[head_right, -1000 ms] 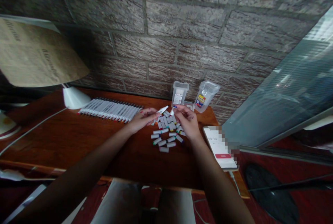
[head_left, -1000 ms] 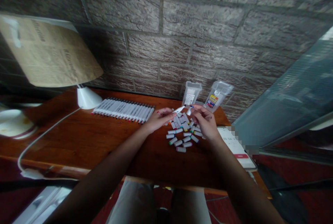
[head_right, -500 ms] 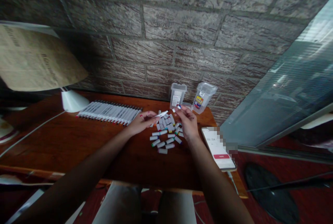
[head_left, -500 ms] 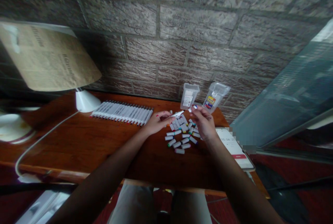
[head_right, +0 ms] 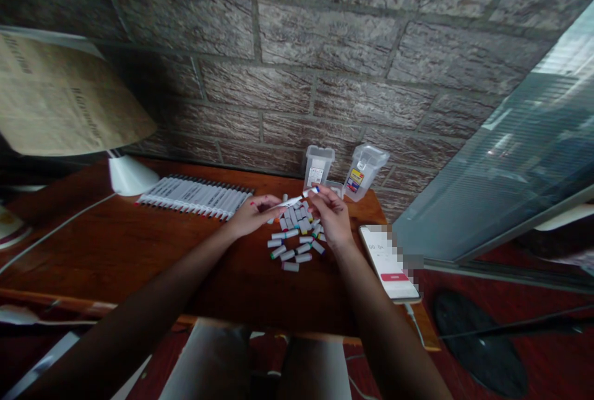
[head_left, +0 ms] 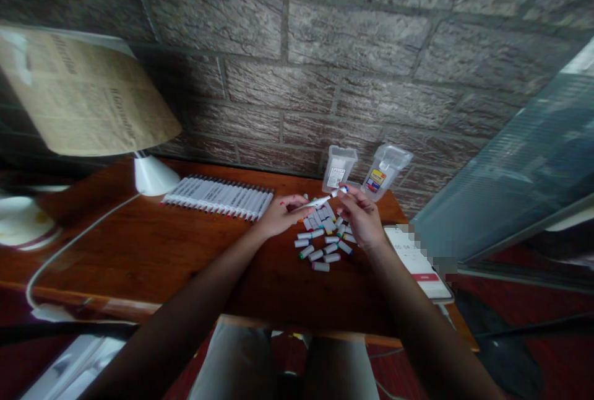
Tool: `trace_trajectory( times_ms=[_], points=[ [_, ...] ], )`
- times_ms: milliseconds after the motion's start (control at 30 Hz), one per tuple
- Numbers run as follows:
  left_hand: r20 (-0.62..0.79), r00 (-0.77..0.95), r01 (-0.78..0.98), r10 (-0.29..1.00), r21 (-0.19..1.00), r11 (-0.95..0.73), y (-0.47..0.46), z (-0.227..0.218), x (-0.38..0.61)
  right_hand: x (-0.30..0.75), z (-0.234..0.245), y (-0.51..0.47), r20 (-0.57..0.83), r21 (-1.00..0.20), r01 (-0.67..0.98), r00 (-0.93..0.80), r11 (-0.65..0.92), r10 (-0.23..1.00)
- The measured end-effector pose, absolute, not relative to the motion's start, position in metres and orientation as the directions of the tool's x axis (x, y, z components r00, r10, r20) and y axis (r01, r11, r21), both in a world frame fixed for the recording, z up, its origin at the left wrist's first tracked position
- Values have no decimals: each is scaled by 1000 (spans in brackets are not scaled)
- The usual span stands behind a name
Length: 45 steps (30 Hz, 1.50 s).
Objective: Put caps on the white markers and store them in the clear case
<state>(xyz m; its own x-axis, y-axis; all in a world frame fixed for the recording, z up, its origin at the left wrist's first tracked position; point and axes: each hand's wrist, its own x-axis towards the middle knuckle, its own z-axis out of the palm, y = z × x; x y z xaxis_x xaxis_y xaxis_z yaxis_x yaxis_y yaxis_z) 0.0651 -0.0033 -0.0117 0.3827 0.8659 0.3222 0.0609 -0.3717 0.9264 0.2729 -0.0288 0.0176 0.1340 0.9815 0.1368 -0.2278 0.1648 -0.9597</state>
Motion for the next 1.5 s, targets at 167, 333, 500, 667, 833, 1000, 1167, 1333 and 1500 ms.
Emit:
trace_trajectory(
  times_ms=[167, 333, 500, 667, 833, 1000, 1167, 1333, 1500],
  points=[
    [391, 366, 50, 844, 898, -438, -6, -10, 67, 272, 15, -29, 92, -976, -192, 54, 101, 994],
    [518, 301, 172, 800, 796, -580, -6, -15, 65, 271, 15, -30, 99, -978, -184, 12, 100, 995],
    [533, 313, 265, 786, 746, -611, -6, -15, 61, 271, 14, -30, 78, -992, -99, -15, 76, 997],
    [566, 318, 293, 761, 705, -646, -7, -13, 61, 272, 10, -28, 87, -995, -45, -51, 85, 995],
    [533, 349, 312, 771, 710, -632, -8, -14, 60, 272, 9, -28, 133, -991, 19, -86, 135, 987],
    [504, 382, 262, 775, 744, -614, -9, -16, 61, 271, 11, -31, 156, -987, 22, -106, 159, 982],
    [505, 448, 240, 738, 727, -643, -9, -18, 63, 264, 10, -35, 140, -990, -2, -170, 141, 976],
    [514, 434, 240, 740, 725, -645, -11, -16, 64, 263, 10, -35, 152, -988, -38, -145, 148, 978],
    [512, 459, 273, 726, 697, -664, -13, -14, 64, 264, 9, -34, 175, -983, -73, -100, 169, 979]
  ],
)
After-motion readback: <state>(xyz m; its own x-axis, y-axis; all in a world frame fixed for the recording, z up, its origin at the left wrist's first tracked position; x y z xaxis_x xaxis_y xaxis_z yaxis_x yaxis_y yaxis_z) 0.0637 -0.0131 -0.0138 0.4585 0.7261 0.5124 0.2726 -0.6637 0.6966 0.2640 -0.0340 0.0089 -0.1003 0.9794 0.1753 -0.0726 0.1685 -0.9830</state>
